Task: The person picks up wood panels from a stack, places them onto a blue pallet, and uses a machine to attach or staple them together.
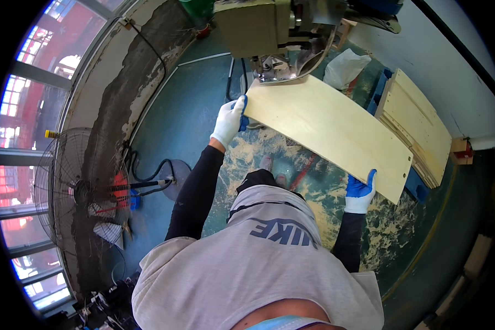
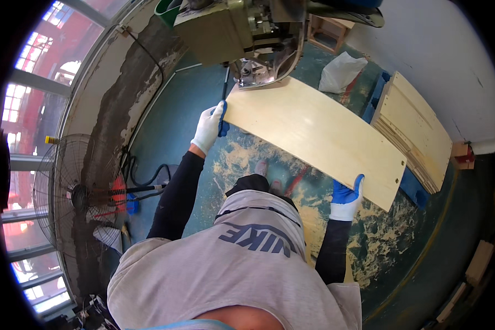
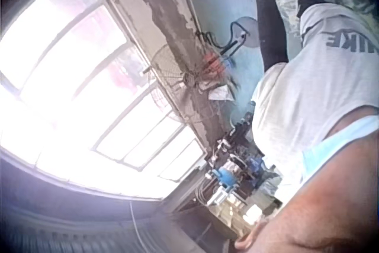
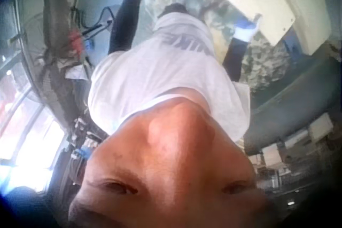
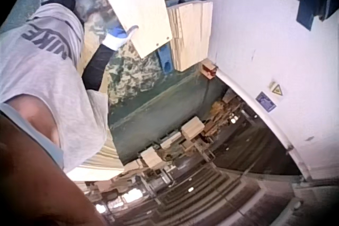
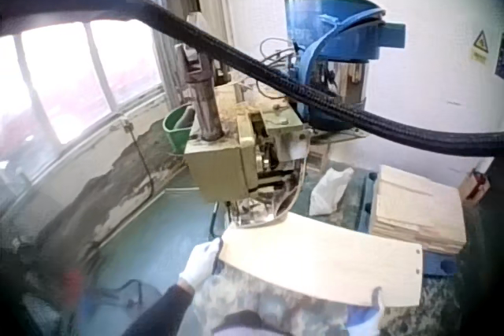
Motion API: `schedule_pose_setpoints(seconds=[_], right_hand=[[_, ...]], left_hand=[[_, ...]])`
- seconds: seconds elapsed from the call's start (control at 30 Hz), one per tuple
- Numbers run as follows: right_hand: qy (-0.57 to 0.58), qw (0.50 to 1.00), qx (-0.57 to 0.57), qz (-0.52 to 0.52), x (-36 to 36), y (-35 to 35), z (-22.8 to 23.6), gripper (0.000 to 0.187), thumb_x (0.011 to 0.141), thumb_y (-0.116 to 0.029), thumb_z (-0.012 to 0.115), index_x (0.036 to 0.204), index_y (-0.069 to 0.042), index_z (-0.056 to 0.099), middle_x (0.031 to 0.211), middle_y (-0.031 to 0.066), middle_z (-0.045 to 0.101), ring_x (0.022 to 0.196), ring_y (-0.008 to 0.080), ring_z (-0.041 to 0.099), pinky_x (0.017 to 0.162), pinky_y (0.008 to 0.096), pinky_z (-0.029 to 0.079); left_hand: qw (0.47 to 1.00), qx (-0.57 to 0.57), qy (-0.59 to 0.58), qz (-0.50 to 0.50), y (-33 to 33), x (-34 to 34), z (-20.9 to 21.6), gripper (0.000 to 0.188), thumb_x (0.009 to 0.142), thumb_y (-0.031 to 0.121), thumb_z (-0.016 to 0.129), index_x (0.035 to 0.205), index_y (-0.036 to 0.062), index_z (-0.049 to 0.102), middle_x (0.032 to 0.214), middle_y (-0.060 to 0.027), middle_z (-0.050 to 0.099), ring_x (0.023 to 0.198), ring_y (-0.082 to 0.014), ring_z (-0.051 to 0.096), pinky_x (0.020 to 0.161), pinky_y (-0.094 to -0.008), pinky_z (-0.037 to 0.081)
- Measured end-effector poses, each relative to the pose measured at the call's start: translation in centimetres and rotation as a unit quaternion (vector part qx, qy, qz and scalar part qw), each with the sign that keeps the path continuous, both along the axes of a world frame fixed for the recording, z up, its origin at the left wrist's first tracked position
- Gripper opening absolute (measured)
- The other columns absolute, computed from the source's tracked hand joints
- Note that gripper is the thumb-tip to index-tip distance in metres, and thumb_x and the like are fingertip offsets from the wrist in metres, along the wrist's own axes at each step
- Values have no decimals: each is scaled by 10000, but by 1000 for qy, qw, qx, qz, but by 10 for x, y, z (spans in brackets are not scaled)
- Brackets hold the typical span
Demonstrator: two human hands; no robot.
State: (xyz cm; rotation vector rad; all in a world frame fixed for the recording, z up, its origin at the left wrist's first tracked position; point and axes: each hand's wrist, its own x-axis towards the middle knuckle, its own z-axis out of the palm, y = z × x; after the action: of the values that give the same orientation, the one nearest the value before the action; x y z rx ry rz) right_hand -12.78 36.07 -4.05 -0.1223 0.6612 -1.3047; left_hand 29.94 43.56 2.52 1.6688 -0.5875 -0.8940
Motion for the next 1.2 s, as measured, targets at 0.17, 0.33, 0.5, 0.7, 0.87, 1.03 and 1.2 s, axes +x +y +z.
schedule_pose_setpoints(seconds=[0.17,0.33,0.5,0.7,0.87,1.03,1.2], right_hand=[[57,998,-10,1,-3,-15,5,422,1020,-273,603,1357,-33,523,1350,175,603,1210,313,613,973,503,563],[61,998,-20,22,-9,-25,3,426,1020,-272,602,1360,-28,519,1345,176,604,1204,313,617,972,501,564],[64,997,-27,21,-1,-26,14,418,1027,-276,590,1350,-20,524,1333,176,611,1191,309,626,945,484,579],[61,998,-12,2,-1,-28,20,410,1025,-288,593,1336,-26,540,1306,169,629,1151,305,649,904,472,597],[74,997,5,-24,1,-28,18,416,1021,-292,599,1335,-25,539,1307,168,626,1158,313,642,915,485,592],[59,998,8,-16,2,-29,14,410,1019,-293,603,1336,-41,537,1320,167,617,1181,315,627,928,498,586],[32,999,12,-12,-5,-32,8,401,1021,-287,601,1338,-49,536,1315,163,621,1178,315,631,911,492,595]], left_hand=[[1000,20,20,-12,-5,0,-8,513,1020,496,530,921,12,667,651,2,543,525,-93,529,475,-266,440],[999,19,22,-20,-6,-1,-2,481,1039,464,518,869,28,629,616,6,527,475,-80,468,447,-248,386],[999,28,45,-9,-4,1,-9,465,1030,457,538,885,32,655,653,3,546,485,-88,495,431,-261,407],[999,13,20,-29,-10,3,-16,486,1050,455,494,866,27,629,598,-6,533,447,-84,466,418,-249,368],[999,43,21,-23,-12,3,-12,490,1050,461,494,856,29,623,594,-13,543,444,-93,472,414,-252,367],[999,28,-8,-35,-9,10,-20,493,1053,459,487,856,27,621,587,-17,541,441,-95,475,411,-253,365],[998,30,-3,-47,-8,-2,3,506,1058,463,470,864,23,627,585,-19,543,438,-94,482,410,-250,367]])
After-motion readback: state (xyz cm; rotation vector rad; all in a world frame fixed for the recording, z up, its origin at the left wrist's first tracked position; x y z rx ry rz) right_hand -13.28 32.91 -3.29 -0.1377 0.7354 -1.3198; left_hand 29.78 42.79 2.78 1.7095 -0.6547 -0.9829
